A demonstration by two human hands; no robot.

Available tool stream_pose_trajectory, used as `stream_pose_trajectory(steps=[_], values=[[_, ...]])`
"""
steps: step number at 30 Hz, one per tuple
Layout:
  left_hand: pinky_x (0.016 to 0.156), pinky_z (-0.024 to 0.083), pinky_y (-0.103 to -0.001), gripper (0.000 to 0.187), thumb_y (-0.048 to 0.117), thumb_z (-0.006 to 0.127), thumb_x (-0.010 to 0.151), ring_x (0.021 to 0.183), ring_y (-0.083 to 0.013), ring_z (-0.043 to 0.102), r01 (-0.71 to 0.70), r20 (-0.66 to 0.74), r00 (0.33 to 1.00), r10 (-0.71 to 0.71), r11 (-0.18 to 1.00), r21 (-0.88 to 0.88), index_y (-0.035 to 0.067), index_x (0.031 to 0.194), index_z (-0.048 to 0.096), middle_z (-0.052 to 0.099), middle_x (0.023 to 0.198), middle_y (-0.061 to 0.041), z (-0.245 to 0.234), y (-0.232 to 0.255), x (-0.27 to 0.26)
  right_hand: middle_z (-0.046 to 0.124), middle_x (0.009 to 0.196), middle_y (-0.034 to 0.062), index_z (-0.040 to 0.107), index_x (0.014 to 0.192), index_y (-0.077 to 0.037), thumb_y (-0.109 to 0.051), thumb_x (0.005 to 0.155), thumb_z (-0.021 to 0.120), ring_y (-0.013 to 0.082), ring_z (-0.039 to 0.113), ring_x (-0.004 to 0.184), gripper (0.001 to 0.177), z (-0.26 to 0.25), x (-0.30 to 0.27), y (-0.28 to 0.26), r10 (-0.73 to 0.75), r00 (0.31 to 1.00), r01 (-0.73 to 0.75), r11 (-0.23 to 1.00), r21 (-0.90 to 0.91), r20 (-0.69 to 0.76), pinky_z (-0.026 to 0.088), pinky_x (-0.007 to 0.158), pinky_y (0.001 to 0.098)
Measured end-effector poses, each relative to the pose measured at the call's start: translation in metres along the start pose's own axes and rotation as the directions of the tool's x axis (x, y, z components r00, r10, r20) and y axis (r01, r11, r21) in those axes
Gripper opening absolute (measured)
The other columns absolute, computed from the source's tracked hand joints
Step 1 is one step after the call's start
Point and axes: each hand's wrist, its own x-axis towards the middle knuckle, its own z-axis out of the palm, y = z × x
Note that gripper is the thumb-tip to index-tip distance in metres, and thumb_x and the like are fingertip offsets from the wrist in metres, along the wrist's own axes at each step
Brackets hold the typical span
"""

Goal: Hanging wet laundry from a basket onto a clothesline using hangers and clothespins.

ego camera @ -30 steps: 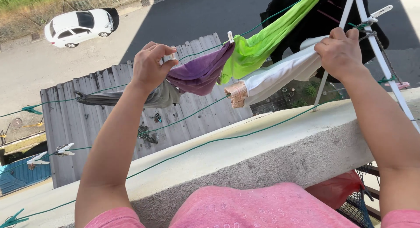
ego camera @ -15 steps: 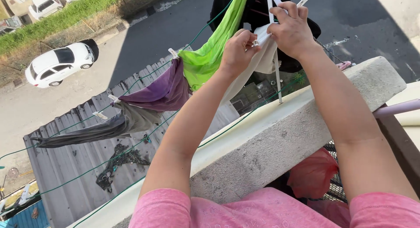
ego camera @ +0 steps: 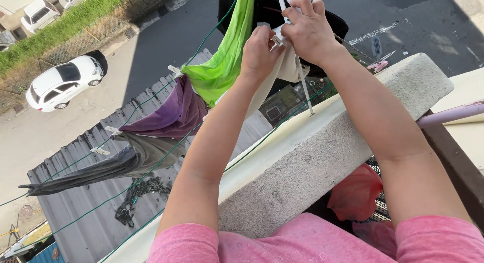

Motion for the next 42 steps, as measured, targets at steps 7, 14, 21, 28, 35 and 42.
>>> stream_pose_trajectory(steps=[7,14,21,28,35,42], values=[[0.093,0.051,-0.045,0.070,0.018,0.091,0.067,0.118,-0.0369,0.058,-0.108,0.098,0.991,0.092,0.979,0.174,0.003,0.127,0.057,0.053,0.134,-0.015,-0.053,0.048,-0.018,0.062,0.141,0.0086,0.076,0.102,-0.013,-0.018,0.085,0.081,0.0275,0.046,0.144,0.018,-0.045,-0.011,-0.012,-0.023,0.994,0.024,1.000,0.002,-0.106,0.033,0.110,0.0464],[0.095,0.053,-0.044,0.043,0.022,0.085,0.086,0.118,-0.0336,0.063,-0.269,0.361,0.911,0.200,0.951,0.151,0.006,0.119,0.063,0.055,0.140,-0.012,-0.113,0.090,-0.066,0.070,0.128,0.0078,0.074,0.112,-0.007,-0.019,0.096,0.081,0.0275,0.060,0.125,0.021,-0.132,-0.080,-0.009,0.222,0.975,-0.216,0.911,0.351,0.023,0.045,0.105,0.0454],[0.087,0.056,-0.042,0.035,0.032,0.077,0.092,0.103,-0.0270,0.070,-0.320,0.663,0.728,0.173,0.941,0.106,0.008,0.115,0.065,0.069,0.111,-0.009,-0.163,0.147,-0.129,0.072,0.121,0.0106,0.072,0.112,-0.005,-0.018,0.095,0.077,0.0259,0.070,0.107,0.023,-0.232,-0.187,-0.097,0.623,0.773,-0.554,0.572,0.605,0.120,0.056,0.086,0.0354],[0.084,0.054,-0.044,0.035,0.032,0.075,0.092,0.102,-0.0287,0.070,-0.497,0.786,0.506,0.354,0.865,-0.070,0.007,0.115,0.066,0.070,0.111,-0.010,-0.178,0.221,-0.171,0.073,0.118,0.0113,0.072,0.114,-0.003,-0.016,0.095,0.076,0.0244,0.070,0.109,0.023,-0.289,-0.310,-0.245,0.841,0.519,-0.748,0.359,0.558,0.155,0.054,0.096,0.0336],[0.086,0.055,-0.042,0.034,0.029,0.075,0.094,0.103,-0.0317,0.068,-0.506,0.803,0.116,0.585,0.731,-0.459,0.006,0.117,0.065,0.068,0.111,-0.011,-0.144,0.274,-0.259,0.072,0.120,0.0119,0.071,0.116,-0.002,-0.016,0.096,0.076,0.0218,0.069,0.110,0.025,-0.373,-0.393,-0.441,0.980,0.129,-0.900,0.050,0.432,0.155,0.054,0.093,0.0325],[0.083,0.054,-0.045,0.034,0.028,0.076,0.091,0.099,-0.0333,0.066,-0.405,0.762,-0.286,0.581,0.647,-0.646,0.005,0.114,0.065,0.066,0.103,-0.012,-0.097,0.297,-0.359,0.072,0.118,0.0118,0.071,0.115,-0.001,-0.016,0.097,0.075,0.0211,0.069,0.104,0.024,-0.427,-0.433,-0.616,0.948,-0.270,-0.889,-0.313,0.334,0.169,0.054,0.090,0.0317]])
